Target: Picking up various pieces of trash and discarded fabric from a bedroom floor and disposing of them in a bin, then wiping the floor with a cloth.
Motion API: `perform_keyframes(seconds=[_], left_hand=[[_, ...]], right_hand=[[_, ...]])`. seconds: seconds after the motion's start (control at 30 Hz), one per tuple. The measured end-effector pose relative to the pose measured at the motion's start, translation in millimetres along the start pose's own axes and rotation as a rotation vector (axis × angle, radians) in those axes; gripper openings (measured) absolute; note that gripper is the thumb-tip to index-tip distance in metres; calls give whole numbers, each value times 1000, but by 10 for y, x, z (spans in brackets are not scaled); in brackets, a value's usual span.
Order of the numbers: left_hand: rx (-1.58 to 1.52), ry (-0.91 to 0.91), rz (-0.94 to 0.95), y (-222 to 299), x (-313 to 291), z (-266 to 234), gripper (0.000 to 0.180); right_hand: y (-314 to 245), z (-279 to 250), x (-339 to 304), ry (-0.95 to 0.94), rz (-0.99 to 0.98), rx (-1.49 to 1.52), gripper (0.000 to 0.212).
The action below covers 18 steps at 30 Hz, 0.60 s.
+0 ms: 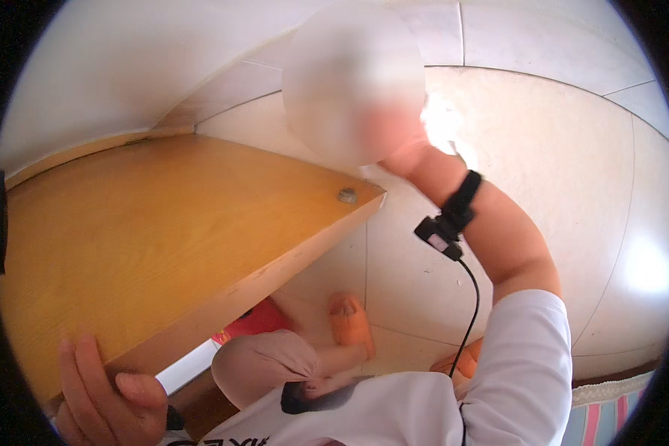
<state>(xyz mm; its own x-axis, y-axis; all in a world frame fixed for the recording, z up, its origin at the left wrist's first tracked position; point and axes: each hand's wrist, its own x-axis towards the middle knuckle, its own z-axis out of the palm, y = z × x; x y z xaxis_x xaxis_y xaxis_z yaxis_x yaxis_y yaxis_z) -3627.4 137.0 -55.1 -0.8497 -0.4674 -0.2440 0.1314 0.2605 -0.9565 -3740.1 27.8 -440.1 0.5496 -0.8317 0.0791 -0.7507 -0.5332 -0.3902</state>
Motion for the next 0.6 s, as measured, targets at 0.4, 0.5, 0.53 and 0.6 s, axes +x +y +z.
perform_keyframes(seconds=[0.4, 0.5, 0.53, 0.6], left_hand=[[-99, -109, -47, 159, 135, 2, 39], [-97, -124, -61, 185, 129, 68, 39], [-109, -131, -64, 200, 105, 46, 39], [-63, -178, -44, 74, 107, -93, 39]], right_hand=[[-10, 943, 1037, -94, -394, -159, 49], [160, 896, 1094, -168, -303, -89, 49], [206, 910, 1014, -188, -307, -86, 49], [182, 815, 999, -143, -311, 54, 49]])
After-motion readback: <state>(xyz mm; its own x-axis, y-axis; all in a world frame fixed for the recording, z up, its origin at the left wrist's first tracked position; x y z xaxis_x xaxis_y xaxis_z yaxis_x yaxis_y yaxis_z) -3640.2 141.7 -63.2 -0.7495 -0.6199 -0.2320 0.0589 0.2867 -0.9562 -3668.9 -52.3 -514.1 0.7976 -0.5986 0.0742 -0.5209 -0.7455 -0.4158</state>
